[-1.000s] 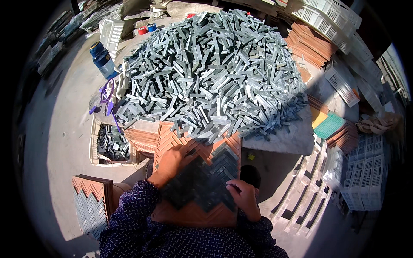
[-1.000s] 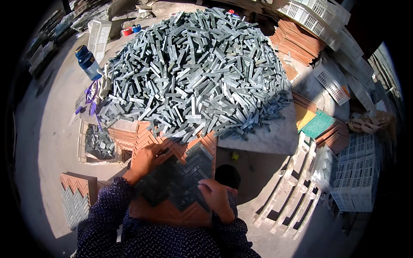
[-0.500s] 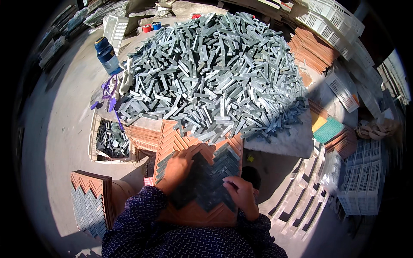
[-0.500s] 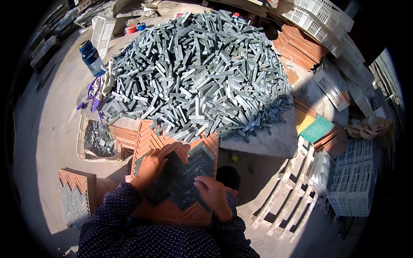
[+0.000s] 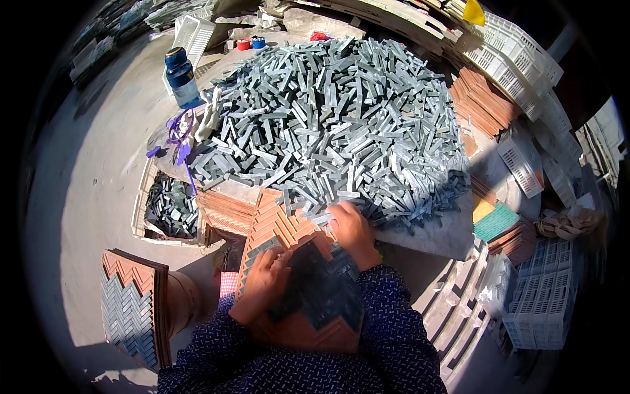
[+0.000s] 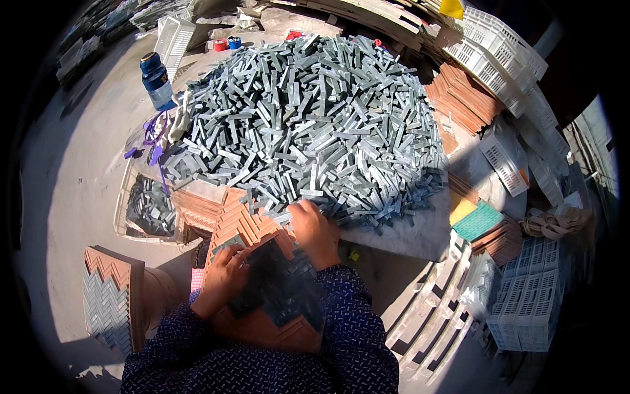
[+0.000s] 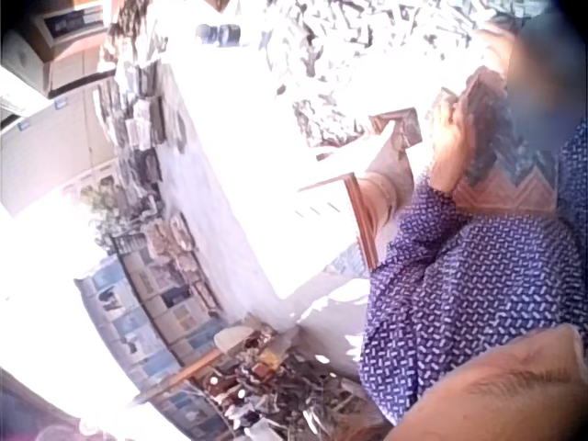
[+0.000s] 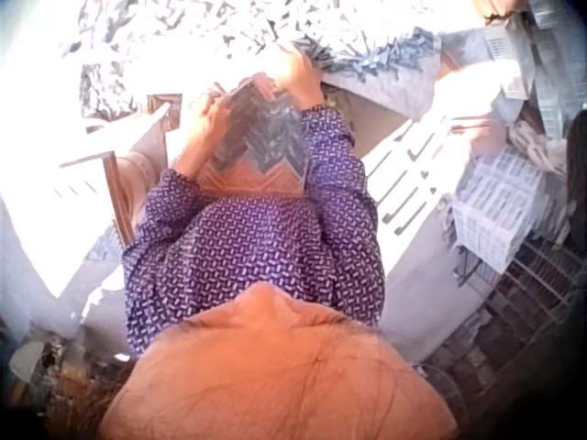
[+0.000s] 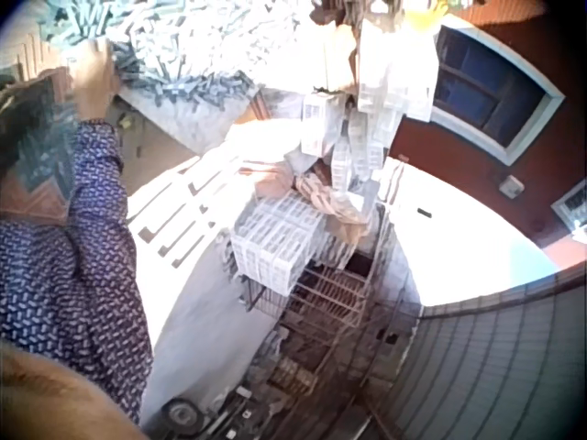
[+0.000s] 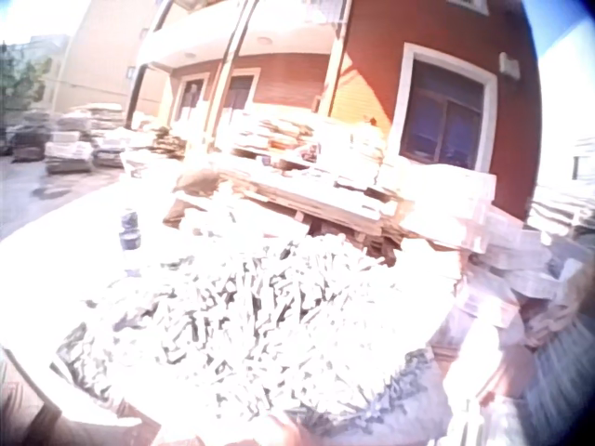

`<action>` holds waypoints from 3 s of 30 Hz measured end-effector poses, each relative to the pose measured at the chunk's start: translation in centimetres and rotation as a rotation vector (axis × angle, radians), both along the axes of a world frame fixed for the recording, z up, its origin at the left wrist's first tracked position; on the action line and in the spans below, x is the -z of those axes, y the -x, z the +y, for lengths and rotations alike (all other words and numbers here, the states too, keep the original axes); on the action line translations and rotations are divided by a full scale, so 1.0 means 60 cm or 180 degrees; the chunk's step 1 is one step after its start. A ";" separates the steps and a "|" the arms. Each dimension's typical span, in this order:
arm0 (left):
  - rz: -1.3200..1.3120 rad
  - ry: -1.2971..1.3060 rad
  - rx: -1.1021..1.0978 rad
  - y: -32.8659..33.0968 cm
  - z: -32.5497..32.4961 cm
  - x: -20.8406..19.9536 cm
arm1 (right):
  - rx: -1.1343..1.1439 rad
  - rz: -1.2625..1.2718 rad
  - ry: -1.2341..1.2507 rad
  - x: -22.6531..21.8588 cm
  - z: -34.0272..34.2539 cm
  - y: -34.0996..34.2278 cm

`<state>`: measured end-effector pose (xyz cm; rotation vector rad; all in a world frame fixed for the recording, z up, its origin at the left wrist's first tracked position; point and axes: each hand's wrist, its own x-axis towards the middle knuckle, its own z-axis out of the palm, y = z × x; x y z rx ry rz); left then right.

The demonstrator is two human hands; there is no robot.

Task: The person sits on the ground and arranges small rectangular tiles onto a larger board to form a herringbone pattern. They pick tiles from a nearby pile and place them one by one into the pattern.

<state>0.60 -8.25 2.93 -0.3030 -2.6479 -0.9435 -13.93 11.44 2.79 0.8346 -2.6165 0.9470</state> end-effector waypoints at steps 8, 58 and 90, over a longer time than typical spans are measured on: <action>-0.0435 -0.0753 -0.0789 -0.086 -0.099 0.027 | -0.0031 -0.0166 -0.0616 0.021 0.011 -0.062; -0.0667 -0.1406 -0.0932 -0.094 -0.124 0.016 | 0.0895 -0.0702 0.0559 0.040 0.040 -0.015; -0.0497 -0.1360 -0.0721 -0.105 -0.119 0.048 | -0.0219 -0.1052 0.0314 0.055 -0.117 -0.076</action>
